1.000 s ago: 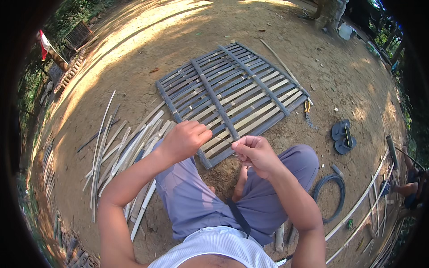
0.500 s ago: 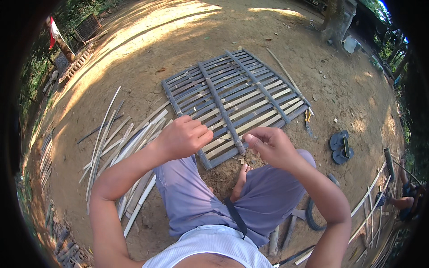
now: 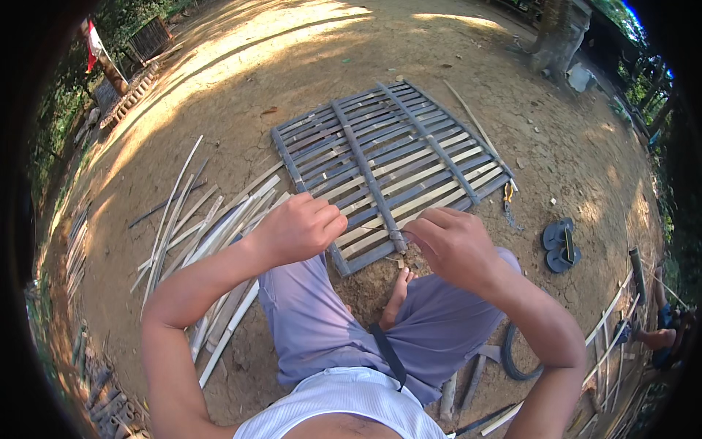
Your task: The person assembles a bamboo lattice by inserting thin bamboo strips through holes in thicker bamboo slats and securing them with wire using pliers.
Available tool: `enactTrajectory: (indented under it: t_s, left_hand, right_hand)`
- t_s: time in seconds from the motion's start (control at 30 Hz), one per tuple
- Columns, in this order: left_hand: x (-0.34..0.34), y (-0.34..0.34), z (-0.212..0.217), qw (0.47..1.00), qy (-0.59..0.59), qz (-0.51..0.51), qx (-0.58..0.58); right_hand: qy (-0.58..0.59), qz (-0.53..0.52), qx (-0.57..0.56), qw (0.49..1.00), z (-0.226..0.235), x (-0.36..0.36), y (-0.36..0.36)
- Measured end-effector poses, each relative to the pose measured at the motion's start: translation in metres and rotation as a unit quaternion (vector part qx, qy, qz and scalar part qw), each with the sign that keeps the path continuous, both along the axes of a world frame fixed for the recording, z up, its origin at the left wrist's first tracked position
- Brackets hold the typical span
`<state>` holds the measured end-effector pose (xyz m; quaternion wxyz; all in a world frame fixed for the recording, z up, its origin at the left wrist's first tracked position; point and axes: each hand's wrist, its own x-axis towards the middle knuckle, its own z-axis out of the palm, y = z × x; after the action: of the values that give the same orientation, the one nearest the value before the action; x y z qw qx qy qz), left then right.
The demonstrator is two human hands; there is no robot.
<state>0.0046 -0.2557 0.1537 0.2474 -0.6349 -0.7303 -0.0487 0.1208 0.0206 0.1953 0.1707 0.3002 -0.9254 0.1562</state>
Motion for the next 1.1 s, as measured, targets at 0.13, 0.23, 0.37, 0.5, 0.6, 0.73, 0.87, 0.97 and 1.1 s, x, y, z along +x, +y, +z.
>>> enactTrajectory:
  t_s: [0.13, 0.23, 0.37, 0.5, 0.6, 0.73, 0.87, 0.97, 1.1]
  left_hand:
    - [-0.011, -0.008, -0.002, 0.977, -0.21, -0.03, 0.012]
    - [-0.01, -0.005, 0.004, 0.972, -0.232, -0.025, 0.02]
    - [-0.007, -0.005, -0.001, 0.992, -0.106, 0.054, 0.036]
    - [-0.004, 0.0, 0.003, 0.994, -0.08, 0.06, 0.053]
    - [-0.004, -0.005, 0.012, 0.99, -0.116, 0.044, 0.065]
    - [-0.004, -0.009, 0.023, 0.97, -0.235, 0.008, 0.055]
    - [-0.01, -0.008, 0.022, 0.94, -0.341, -0.024, 0.006]
    - [-0.012, -0.006, 0.023, 0.961, -0.276, 0.005, 0.012]
    - [-0.005, -0.005, 0.027, 0.973, -0.225, 0.044, 0.017]
  right_hand:
    - [0.141, 0.067, 0.126, 0.98, 0.016, 0.001, 0.003]
    - [0.156, 0.069, 0.081, 0.982, 0.01, 0.002, 0.001]
    - [-0.249, -0.102, -0.277, 0.922, -0.005, 0.006, -0.011]
    - [-0.439, -0.176, -0.502, 0.724, -0.013, 0.008, -0.008]
    - [-0.32, -0.127, -0.396, 0.851, -0.013, 0.007, -0.004]
    - [0.008, 0.008, -0.075, 0.997, 0.003, -0.003, 0.008]
    - [0.203, 0.071, 0.097, 0.972, 0.012, -0.008, 0.016]
    - [0.006, -0.013, -0.084, 0.996, 0.004, -0.007, 0.013]
    - [-0.365, -0.131, -0.379, 0.84, 0.001, 0.002, 0.007]
